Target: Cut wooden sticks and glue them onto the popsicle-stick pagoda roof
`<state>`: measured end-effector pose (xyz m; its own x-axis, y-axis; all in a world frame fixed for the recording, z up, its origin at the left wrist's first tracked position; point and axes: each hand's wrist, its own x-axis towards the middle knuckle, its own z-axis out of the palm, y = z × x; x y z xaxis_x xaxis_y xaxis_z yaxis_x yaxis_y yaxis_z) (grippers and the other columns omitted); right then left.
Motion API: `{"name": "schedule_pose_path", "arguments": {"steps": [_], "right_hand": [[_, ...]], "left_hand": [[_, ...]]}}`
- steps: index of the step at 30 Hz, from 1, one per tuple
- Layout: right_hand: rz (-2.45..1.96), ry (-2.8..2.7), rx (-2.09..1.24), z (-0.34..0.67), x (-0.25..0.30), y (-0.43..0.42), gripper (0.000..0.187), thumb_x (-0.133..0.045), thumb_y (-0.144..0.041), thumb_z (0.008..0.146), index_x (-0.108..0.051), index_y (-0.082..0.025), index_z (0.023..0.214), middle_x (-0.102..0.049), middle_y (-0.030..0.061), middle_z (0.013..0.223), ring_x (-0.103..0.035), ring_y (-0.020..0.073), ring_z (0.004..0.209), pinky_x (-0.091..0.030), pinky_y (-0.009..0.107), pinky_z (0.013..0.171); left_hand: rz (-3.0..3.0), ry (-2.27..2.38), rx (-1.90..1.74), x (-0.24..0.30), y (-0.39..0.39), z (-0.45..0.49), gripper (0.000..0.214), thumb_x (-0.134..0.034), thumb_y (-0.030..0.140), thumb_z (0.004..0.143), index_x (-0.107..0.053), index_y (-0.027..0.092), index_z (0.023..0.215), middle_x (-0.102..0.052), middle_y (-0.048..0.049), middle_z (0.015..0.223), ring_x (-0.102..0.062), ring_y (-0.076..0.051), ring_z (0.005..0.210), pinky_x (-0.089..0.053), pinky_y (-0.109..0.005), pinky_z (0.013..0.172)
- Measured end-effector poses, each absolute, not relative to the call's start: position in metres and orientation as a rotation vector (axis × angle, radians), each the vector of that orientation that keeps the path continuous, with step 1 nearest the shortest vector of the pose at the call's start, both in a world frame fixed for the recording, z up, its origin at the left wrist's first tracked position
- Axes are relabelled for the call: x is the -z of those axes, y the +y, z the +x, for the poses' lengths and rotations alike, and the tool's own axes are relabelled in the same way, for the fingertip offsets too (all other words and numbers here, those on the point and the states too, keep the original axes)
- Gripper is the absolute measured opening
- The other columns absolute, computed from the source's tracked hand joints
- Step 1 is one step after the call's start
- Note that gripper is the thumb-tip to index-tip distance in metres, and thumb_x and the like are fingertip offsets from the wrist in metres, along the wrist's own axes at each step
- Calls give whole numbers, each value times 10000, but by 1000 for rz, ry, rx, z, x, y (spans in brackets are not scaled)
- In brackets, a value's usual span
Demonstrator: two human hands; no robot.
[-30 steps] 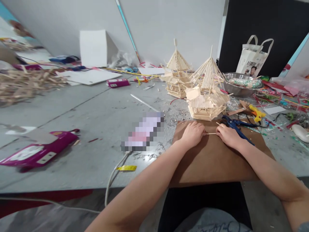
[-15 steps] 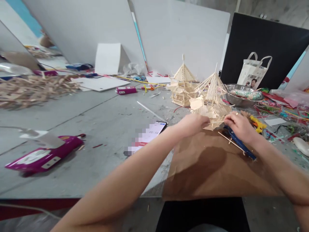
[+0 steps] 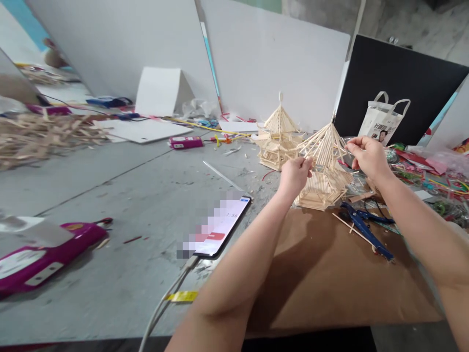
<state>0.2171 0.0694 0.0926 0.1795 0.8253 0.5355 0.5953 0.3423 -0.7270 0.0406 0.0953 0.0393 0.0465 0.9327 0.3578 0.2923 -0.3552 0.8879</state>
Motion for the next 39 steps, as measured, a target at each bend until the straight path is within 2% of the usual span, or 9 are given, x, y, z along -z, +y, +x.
{"name": "schedule_pose_path", "arguments": {"steps": [4, 10, 13, 17, 21, 27, 34, 39], "right_hand": [[-1376, -1519, -262, 208, -98, 81, 125, -514, -288, 740, -525, -176, 793, -611, 15, 718, -436, 48, 334, -339, 217, 335], [-1445, -1491, -176, 197, -98, 101, 170, -531, -266, 716, -466, -196, 857, -630, 21, 788, -427, 55, 342, -343, 233, 339], [-1468, -1497, -144, 193, -96, 109, 214, -531, -261, 713, -455, -192, 900, -631, 29, 789, -468, 80, 405, -384, 249, 387], [-1485, -1499, -89, 189, -94, 117, 301, -536, -246, 716, -445, -166, 991, -627, 44, 791, -535, 115, 528, -462, 289, 540], [-1498, -1522, -40, 187, -91, 128, 321, -551, -273, 712, -460, -156, 996, -618, 70, 811, -584, 168, 703, -476, 315, 643], [-1453, -1541, 47, 187, -86, 138, 330, -556, -323, 703, -463, -175, 983, -589, 85, 891, -584, 199, 821, -478, 321, 660], [-1496, -1449, -20, 184, -83, 144, 512, -619, -316, 649, -436, -134, 1091, -573, 105, 945, -570, 234, 913, -479, 348, 708], [-1474, -1470, -66, 185, -81, 150, 504, -604, -312, 664, -432, -146, 1108, -571, 107, 972, -571, 240, 932, -485, 346, 695]], "left_hand": [[1714, 1276, -1322, -37, 96, 46, 331, -403, 341, 804, -512, 157, 552, -550, 10, 476, -419, -59, 353, -304, -188, 412], [1560, 1180, -1334, -28, 98, 55, 321, -395, 343, 812, -492, 156, 569, -537, 23, 479, -387, -50, 280, -299, -197, 360], [1466, 1108, -1316, -26, 101, 58, 311, -399, 342, 824, -491, 152, 595, -523, 38, 473, -362, -42, 248, -257, -191, 317], [1335, 1018, -1264, -30, 99, 59, 314, -407, 326, 844, -486, 142, 603, -498, 55, 443, -328, -24, 235, -206, -176, 296], [1241, 941, -1217, -38, 93, 56, 318, -418, 311, 850, -487, 133, 595, -485, 54, 419, -321, -23, 228, -187, -179, 287], [1213, 910, -1195, -40, 90, 55, 316, -427, 294, 853, -490, 127, 593, -486, 50, 411, -316, -18, 230, -194, -180, 292], [1211, 926, -1188, -38, 92, 56, 328, -408, 313, 853, -483, 133, 590, -487, 48, 406, -317, -25, 229, -196, -181, 291], [1209, 944, -1168, -39, 93, 55, 331, -397, 313, 858, -475, 135, 590, -482, 50, 401, -325, -27, 227, -196, -177, 287]]}}
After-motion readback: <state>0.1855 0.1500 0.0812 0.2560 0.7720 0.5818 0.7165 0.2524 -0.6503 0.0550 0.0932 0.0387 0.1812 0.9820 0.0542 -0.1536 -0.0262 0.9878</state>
